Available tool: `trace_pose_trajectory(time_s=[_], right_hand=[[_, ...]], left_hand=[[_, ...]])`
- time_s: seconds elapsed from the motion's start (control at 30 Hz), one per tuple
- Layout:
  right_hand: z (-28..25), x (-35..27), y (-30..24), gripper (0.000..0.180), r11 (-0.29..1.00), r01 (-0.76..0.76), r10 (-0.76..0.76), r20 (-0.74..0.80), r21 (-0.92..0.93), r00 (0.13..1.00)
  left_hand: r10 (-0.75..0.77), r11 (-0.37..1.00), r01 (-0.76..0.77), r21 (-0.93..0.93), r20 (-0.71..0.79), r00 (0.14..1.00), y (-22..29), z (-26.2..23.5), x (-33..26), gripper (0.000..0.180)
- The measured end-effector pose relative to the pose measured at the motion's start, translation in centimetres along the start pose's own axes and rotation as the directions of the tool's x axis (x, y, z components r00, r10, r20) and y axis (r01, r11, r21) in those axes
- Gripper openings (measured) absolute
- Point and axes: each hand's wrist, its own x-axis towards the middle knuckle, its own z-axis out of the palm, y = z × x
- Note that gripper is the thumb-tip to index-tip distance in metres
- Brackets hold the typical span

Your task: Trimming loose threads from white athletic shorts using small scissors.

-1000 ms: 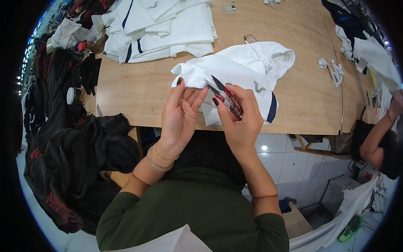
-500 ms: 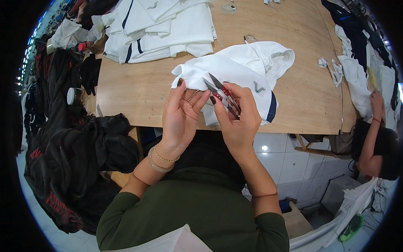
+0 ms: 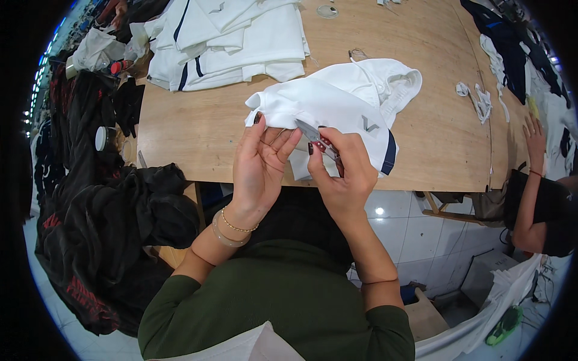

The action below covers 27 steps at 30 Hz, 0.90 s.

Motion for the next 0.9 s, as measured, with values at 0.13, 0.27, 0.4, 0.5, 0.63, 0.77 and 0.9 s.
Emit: trace_pose_trajectory(time_s=[0.13,0.27,0.4,0.5,0.63,0.77,0.9], right_hand=[[0.5,0.2,0.4,0.032,1.000,0.011,-0.011,-0.007,-0.017,1.000],[0.9,0.4,0.6,0.031,0.999,0.034,-0.034,-0.024,-0.006,0.999],[0.8,0.6,0.6,0.032,0.998,0.060,-0.060,0.010,-0.030,0.998],[0.3,0.7,0.2,0.035,0.972,-0.225,0.224,0.019,0.068,0.974],[0.0,1.5,0.6,0.032,0.969,-0.232,0.240,0.106,-0.087,0.965],[-0.9,1.8,2.6,0.023,0.985,-0.158,0.170,0.211,-0.073,0.963],[-1.9,3.3,3.0,0.005,0.895,-0.394,0.314,0.335,0.206,0.888]], left_hand=[[-0.014,1.000,0.014,-0.002,0.003,1.000,0.0,0.0,0.0,0.027],[-0.020,1.000,0.020,0.003,0.019,1.000,0.1,0.2,0.0,0.028],[-0.022,1.000,0.022,0.004,0.019,1.000,0.1,0.2,0.0,0.027],[-0.030,0.999,0.028,0.034,0.043,0.999,0.2,0.0,0.0,0.034],[0.014,0.996,-0.020,0.089,0.065,0.998,0.3,-0.6,-0.1,0.033],[0.175,0.836,-0.188,0.516,0.074,0.982,0.0,-2.7,0.8,0.026],[0.615,-0.112,-0.491,0.864,0.448,0.649,0.7,-4.3,2.4,0.027]])
